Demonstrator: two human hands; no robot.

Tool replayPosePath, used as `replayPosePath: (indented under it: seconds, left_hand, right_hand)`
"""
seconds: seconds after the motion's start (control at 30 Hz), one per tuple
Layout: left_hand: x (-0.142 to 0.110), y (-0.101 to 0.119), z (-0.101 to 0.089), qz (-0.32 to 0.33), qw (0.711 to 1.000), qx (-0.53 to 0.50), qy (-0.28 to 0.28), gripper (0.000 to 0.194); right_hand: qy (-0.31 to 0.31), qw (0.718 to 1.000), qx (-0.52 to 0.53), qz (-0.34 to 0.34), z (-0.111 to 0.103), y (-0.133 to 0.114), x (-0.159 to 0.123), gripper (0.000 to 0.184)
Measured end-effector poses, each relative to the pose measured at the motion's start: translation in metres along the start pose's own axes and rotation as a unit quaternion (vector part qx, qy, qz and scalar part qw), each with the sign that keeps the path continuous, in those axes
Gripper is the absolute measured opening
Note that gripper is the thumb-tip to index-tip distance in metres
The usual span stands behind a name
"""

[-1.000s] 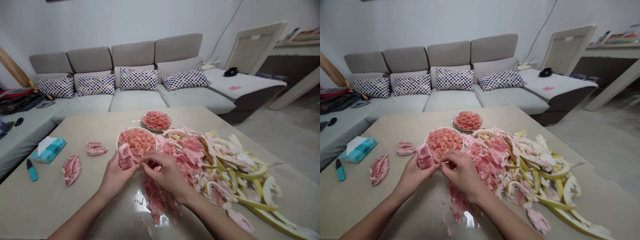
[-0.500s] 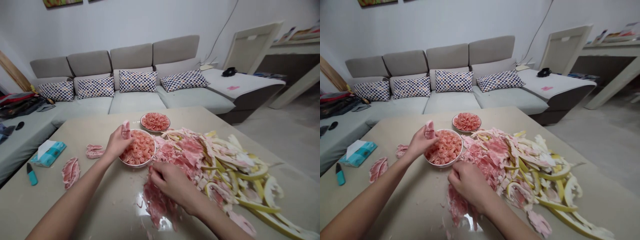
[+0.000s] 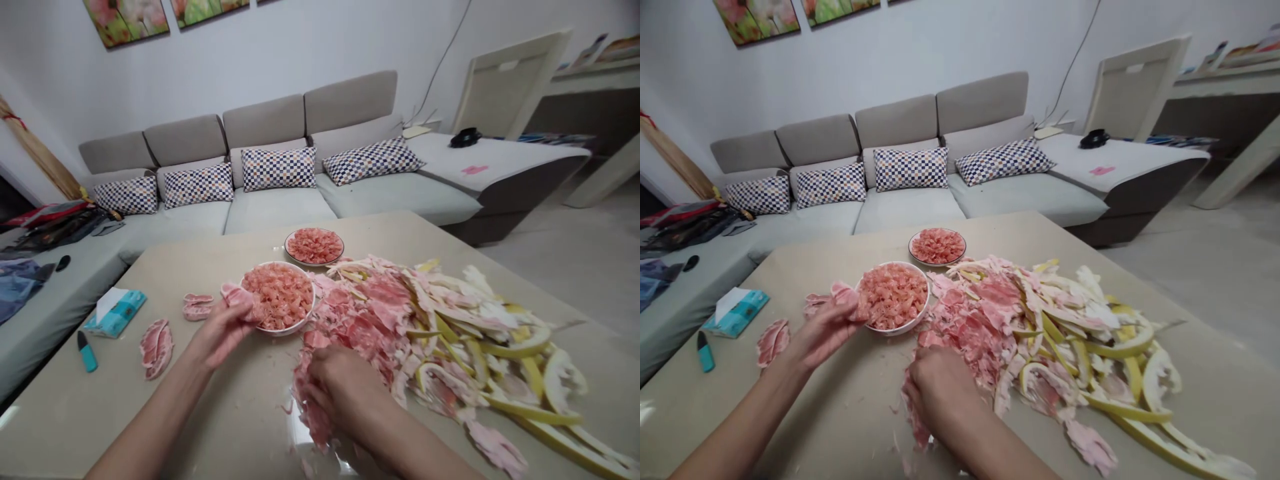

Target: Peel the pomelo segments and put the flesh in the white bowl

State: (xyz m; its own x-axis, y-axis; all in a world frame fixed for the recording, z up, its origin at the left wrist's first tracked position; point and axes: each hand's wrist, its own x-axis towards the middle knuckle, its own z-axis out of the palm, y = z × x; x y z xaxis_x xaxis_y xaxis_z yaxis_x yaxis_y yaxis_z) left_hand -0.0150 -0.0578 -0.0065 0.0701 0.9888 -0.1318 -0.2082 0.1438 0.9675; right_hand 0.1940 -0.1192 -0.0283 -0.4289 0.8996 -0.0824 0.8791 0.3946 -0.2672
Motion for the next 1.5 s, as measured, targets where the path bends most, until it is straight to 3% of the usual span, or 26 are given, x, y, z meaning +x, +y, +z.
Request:
replayPosePath:
  seconds: [0.07,0.13,0.2,0.3,0.4,0.47,0.57,0.67,0.77,0.9,1.0,1.3,1.5]
  left_hand:
    - [-0.02,-0.01,0.0,-0.02,0.999,-0.036,-0.002,0.03]
    - [-0.036,-0.019,0.0,-0.03,0.997,-0.07,-0.001,0.025]
    - [-0.048,-0.026,0.001,-0.037,0.99,-0.135,0.016,0.027]
    - [-0.059,-0.034,0.004,-0.036,0.985,-0.167,0.009,0.03]
    - [-0.064,-0.04,0.005,-0.03,0.986,-0.165,-0.019,0.037]
    - [-0.065,-0.043,0.005,-0.021,0.99,-0.135,-0.032,0.039]
    - [-0.065,-0.048,0.002,-0.007,0.996,-0.078,-0.04,0.037]
    - [-0.063,-0.051,-0.002,0.01,0.998,-0.04,-0.046,0.033]
    - [-0.063,-0.054,-0.003,0.038,0.998,-0.009,-0.051,0.029]
    - [-0.063,-0.055,-0.002,0.095,0.993,0.035,-0.068,0.024]
    - [-0.065,-0.053,0.0,0.129,0.986,0.074,-0.074,0.02]
    - [-0.066,-0.049,0.0,0.193,0.963,0.176,-0.063,0.01]
    - [-0.066,-0.048,-0.004,0.305,0.904,0.272,-0.122,0.028]
  right_hand:
    - [0.012,0.999,0.044,-0.003,0.005,-0.003,-0.001,0.03]
    - [0.025,0.997,0.072,-0.025,0.009,-0.005,-0.003,0.022]
    - [0.0,0.996,0.087,-0.029,0.012,-0.007,-0.004,0.016]
    - [-0.027,0.994,0.106,-0.003,0.015,-0.008,-0.005,0.026]
    - [0.027,0.988,0.146,-0.053,0.015,-0.006,-0.004,0.019]
    - [0.064,0.98,0.179,-0.051,0.015,-0.005,-0.003,0.016]
    - [0.114,0.97,0.214,-0.004,0.014,-0.003,-0.003,0.029]
    - [0.139,0.957,0.251,-0.042,0.011,-0.001,-0.004,0.015]
    - [0.156,0.935,0.309,-0.074,0.005,0.001,-0.005,0.024]
    - [0.201,0.895,0.381,-0.113,0.0,-0.003,-0.005,0.016]
    - [0.223,0.88,0.394,-0.142,0.0,-0.008,-0.006,0.017]
    - [0.276,0.892,0.311,-0.178,0.003,-0.011,-0.006,0.02]
    - [0.291,0.907,0.247,-0.177,0.002,-0.013,-0.009,0.016]
